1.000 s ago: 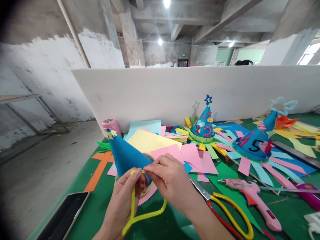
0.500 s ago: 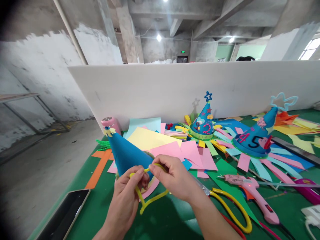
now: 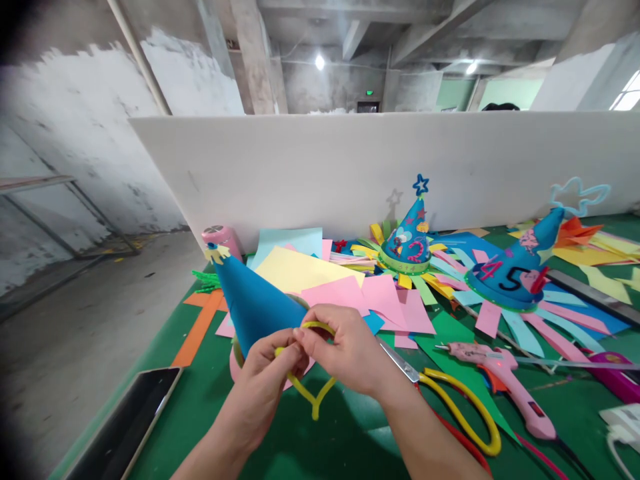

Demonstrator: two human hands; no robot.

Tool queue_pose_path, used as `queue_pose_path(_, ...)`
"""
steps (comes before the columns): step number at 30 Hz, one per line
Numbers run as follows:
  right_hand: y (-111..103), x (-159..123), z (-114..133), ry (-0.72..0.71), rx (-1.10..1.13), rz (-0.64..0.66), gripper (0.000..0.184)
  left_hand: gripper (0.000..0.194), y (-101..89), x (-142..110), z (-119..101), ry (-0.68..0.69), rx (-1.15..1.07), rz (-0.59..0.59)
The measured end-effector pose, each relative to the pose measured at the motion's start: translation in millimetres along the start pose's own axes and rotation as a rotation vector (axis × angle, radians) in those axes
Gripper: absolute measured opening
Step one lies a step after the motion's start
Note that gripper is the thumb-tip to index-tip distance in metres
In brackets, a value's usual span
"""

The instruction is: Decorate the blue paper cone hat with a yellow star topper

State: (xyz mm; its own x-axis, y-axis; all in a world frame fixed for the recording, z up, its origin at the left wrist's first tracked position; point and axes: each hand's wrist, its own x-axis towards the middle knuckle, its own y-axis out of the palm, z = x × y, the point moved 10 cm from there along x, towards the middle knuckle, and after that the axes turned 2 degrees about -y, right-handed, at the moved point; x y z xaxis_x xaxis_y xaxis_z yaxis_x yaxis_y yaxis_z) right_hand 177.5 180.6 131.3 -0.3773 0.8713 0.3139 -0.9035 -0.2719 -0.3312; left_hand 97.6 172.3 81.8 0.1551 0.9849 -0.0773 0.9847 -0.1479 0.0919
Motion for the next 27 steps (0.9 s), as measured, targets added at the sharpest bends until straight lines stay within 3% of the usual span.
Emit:
queue_pose_path(11, -14.6, 2.9, -17.9, 0.067, 0.155, -0.130, 0.021, 0.024, -14.2, 0.1, -5.7, 0.068, -0.081, -0.125)
queue_pose_path(19, -6.0, 3.7, -18.5, 0.068, 0.193, -0.080, 0.022, 0.025, -12.2, -1.7, -9.0, 0.117, 0.070, -0.103)
queue_pose_path(27, 0.6, 4.5, -15.2, 0.066, 0.261, -0.011, 0.020, 0.024, -10.4, -1.0, -10.0, 0.110, 0.067, -0.082)
